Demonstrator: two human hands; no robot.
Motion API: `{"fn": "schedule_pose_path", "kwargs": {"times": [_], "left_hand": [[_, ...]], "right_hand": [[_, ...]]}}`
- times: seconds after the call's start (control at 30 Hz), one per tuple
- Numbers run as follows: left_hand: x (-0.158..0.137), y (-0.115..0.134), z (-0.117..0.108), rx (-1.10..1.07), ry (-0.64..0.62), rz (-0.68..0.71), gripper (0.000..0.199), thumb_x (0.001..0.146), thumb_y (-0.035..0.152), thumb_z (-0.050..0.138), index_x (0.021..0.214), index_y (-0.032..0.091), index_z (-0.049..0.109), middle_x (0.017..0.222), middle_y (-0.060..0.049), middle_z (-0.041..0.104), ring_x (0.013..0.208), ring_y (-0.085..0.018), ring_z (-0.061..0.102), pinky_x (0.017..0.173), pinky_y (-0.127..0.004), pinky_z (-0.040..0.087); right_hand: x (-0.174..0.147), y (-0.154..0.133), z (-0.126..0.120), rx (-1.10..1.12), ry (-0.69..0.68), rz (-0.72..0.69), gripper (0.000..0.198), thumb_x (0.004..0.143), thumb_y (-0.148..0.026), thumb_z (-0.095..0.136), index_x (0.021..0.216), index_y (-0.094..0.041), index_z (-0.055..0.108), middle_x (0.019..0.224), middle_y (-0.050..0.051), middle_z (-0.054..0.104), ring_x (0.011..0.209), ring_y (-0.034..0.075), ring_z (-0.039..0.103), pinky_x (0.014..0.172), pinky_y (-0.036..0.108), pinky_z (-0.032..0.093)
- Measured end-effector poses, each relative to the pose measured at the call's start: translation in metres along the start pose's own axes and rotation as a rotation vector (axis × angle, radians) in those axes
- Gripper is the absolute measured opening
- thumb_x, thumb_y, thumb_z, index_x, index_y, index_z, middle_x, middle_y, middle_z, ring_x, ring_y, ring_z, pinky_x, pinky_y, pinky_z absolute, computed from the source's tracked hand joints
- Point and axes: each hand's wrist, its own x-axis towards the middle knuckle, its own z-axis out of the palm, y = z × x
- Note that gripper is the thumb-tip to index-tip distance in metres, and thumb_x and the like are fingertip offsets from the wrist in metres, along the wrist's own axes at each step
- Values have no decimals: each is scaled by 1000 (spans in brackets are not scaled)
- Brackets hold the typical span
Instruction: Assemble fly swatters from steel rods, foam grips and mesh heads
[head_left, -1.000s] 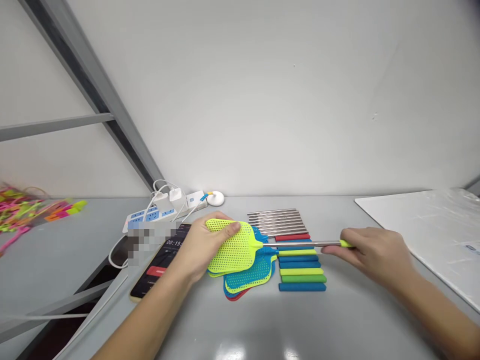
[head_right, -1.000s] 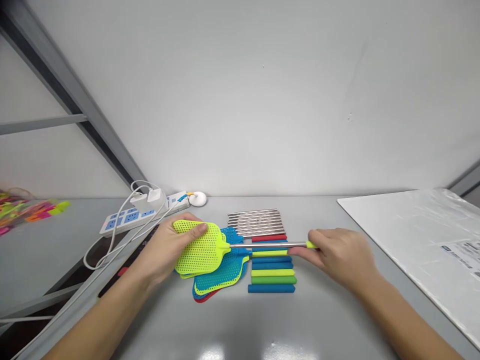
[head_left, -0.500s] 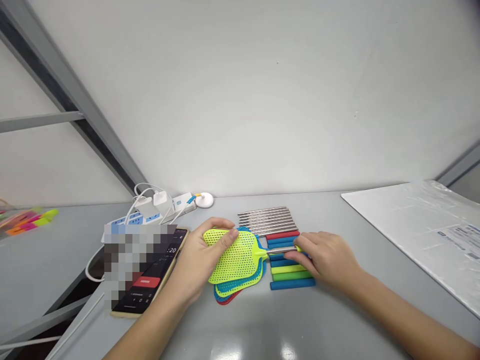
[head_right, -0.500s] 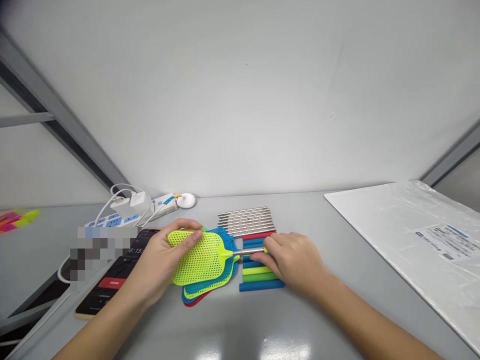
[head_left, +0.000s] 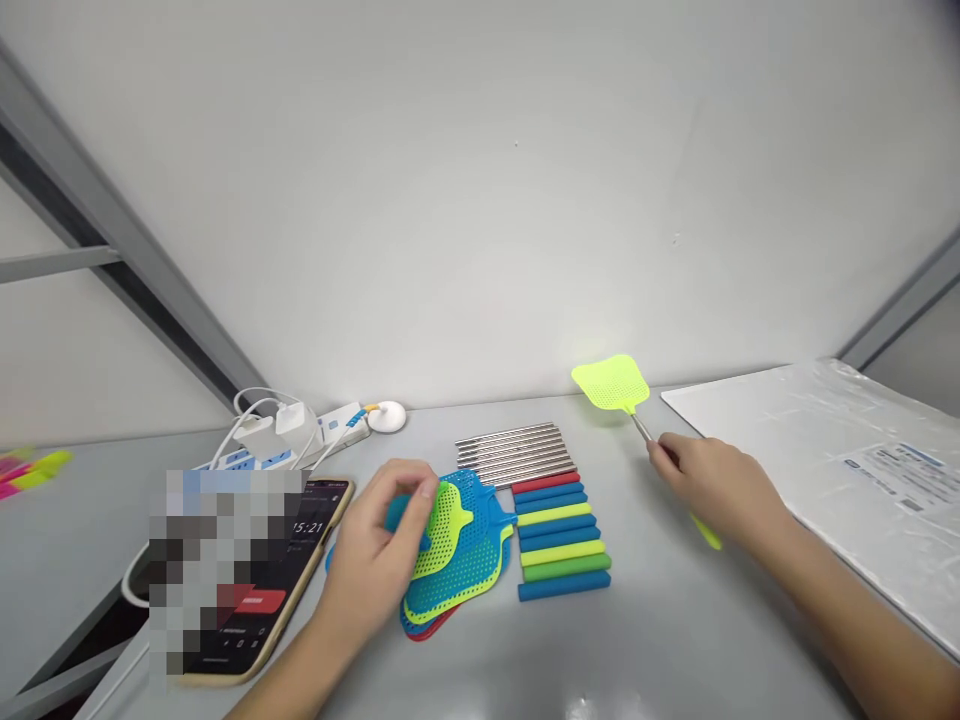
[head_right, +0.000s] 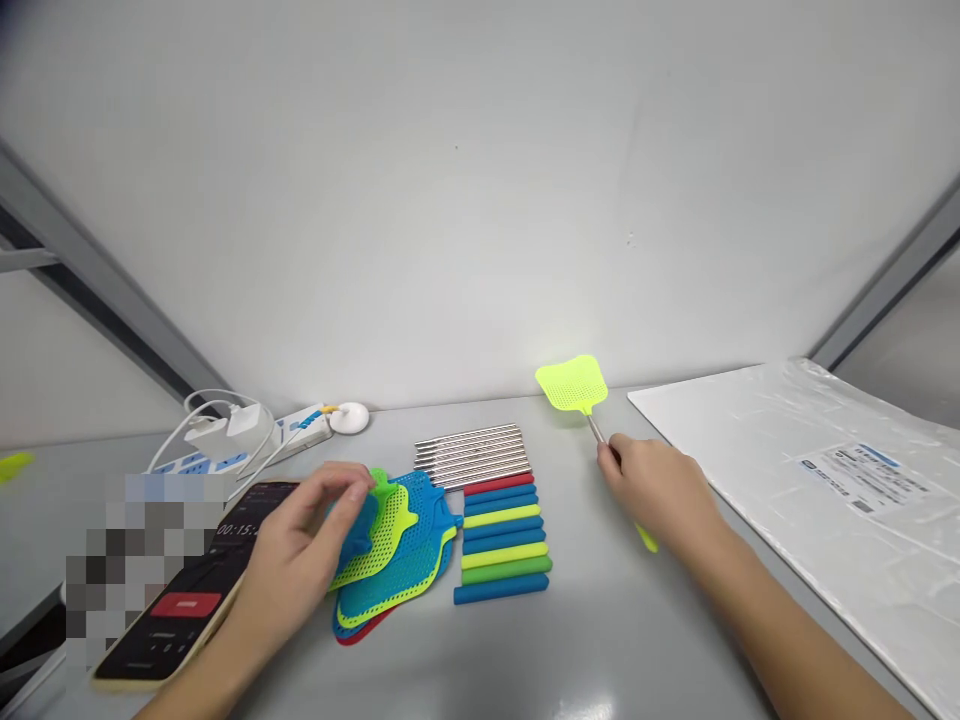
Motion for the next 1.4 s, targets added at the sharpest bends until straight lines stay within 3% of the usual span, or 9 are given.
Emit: {"fn": "schedule_pose_path", "kwargs": {"times": [0.13, 0.23, 0.33, 0.57, 0.73, 0.9, 1.03, 1.23, 1.4], "left_hand": [[-6, 6, 7, 144, -227, 289, 7, 94, 19, 51, 93, 22, 57, 93, -3, 62, 91, -18, 54, 85, -34, 42], [-8, 9, 10, 182, -355, 353, 10, 93, 17, 50, 93, 23, 58, 88, -4, 63, 86, -20, 54, 82, -36, 43], [-7, 11, 9, 198, -407, 358, 10, 91, 18, 51, 93, 24, 59, 87, -4, 64, 83, -21, 54, 80, -38, 44], [-13, 23, 11, 262, -435, 413, 14, 92, 17, 49, 90, 21, 62, 91, -5, 65, 87, -20, 53, 84, -39, 44], [-32, 32, 30, 418, -415, 567, 15, 93, 27, 51, 93, 20, 64, 114, -8, 64, 101, -26, 52, 85, -45, 43], [-49, 28, 47, 566, -380, 654, 23, 94, 38, 51, 95, 19, 64, 128, -8, 58, 110, -28, 50, 95, -52, 39], [-52, 26, 47, 589, -374, 689, 26, 96, 37, 47, 93, 19, 65, 129, -9, 56, 112, -28, 50, 92, -50, 41], [-57, 20, 52, 593, -326, 793, 19, 94, 26, 48, 88, 18, 65, 121, -12, 60, 107, -27, 53, 85, -47, 43], [-60, 17, 56, 609, -287, 781, 16, 90, 18, 51, 82, 18, 64, 118, -12, 61, 101, -26, 55, 81, -44, 42]], "right_hand": [[5, 3, 11, -20, -32, -33, 42, 95, -39, 32, 60, -22, 50, 64, 5, 63, 59, 20, 58, 49, 29, 28], [4, 1, 18, -28, -42, -71, 41, 94, -37, 35, 61, -22, 55, 66, 6, 65, 60, 21, 60, 49, 30, 28], [2, 0, 20, -39, -36, -119, 44, 96, -38, 35, 61, -22, 56, 65, 6, 65, 58, 21, 61, 48, 30, 28], [-1, -10, 9, -126, 91, -130, 41, 97, -42, 36, 66, -21, 53, 64, 7, 62, 56, 24, 60, 48, 29, 26], [16, -53, -11, -112, 151, -298, 34, 98, -37, 36, 76, -21, 56, 73, 6, 66, 60, 20, 60, 50, 28, 27], [59, -125, -14, -56, 77, -643, 26, 98, -29, 40, 91, -23, 64, 95, 4, 69, 79, 16, 64, 60, 26, 36], [88, -168, -2, -57, -14, -795, 24, 95, -27, 46, 94, -24, 70, 100, 6, 70, 82, 18, 65, 62, 26, 38], [102, -185, 14, -74, -139, -888, 20, 88, -25, 54, 89, -24, 74, 90, 6, 72, 79, 19, 66, 63, 26, 42], [104, -185, 19, -107, -134, -917, 21, 87, -26, 53, 91, -22, 73, 92, 7, 71, 78, 19, 66, 63, 27, 42]]}}
